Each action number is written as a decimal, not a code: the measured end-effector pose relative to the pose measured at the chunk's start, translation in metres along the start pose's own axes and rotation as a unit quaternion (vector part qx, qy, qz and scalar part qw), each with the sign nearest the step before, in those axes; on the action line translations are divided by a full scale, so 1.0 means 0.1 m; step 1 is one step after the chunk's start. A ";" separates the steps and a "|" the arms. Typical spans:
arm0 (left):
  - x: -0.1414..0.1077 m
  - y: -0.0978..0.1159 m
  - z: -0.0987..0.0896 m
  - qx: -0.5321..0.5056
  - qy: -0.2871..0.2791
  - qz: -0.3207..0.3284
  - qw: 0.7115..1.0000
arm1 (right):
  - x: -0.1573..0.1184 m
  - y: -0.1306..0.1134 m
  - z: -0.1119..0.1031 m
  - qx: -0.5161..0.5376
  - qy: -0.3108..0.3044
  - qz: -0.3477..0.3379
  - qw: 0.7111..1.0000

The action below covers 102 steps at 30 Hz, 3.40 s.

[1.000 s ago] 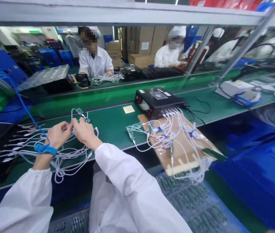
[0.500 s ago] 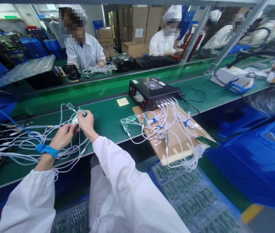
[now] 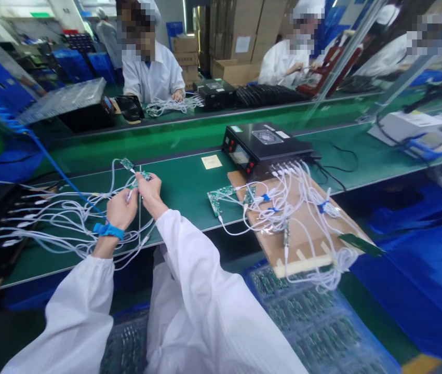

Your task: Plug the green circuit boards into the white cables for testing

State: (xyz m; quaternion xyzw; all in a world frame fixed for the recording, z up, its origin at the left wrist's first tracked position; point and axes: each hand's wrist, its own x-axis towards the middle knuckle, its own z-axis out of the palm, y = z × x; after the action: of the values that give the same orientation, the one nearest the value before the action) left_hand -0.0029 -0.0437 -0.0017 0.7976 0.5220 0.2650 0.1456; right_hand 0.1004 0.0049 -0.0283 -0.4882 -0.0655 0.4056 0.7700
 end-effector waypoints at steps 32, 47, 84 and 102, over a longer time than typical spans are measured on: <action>0.97 -0.04 -0.39 0.076 -0.065 0.080 0.992 | -0.16 -0.36 -0.09 -0.470 -0.213 -0.236 0.823; 0.77 -0.23 -0.42 0.003 0.021 0.101 0.995 | -0.34 -0.08 0.15 -0.379 -0.164 -0.273 0.869; 0.35 -0.59 -0.19 0.036 -0.132 0.137 0.981 | 0.27 -0.06 0.13 0.110 0.024 0.096 0.989; 1.86 -0.52 0.00 -0.242 0.003 -0.193 0.951 | 0.86 -0.21 0.20 -0.016 -0.066 0.019 0.998</action>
State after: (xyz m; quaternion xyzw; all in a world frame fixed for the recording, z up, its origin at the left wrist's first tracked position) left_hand 0.0168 0.1471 0.0223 0.6218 0.5862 0.3531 0.3808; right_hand 0.1596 0.0740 -0.0263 -0.4741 -0.1134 0.4499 0.7483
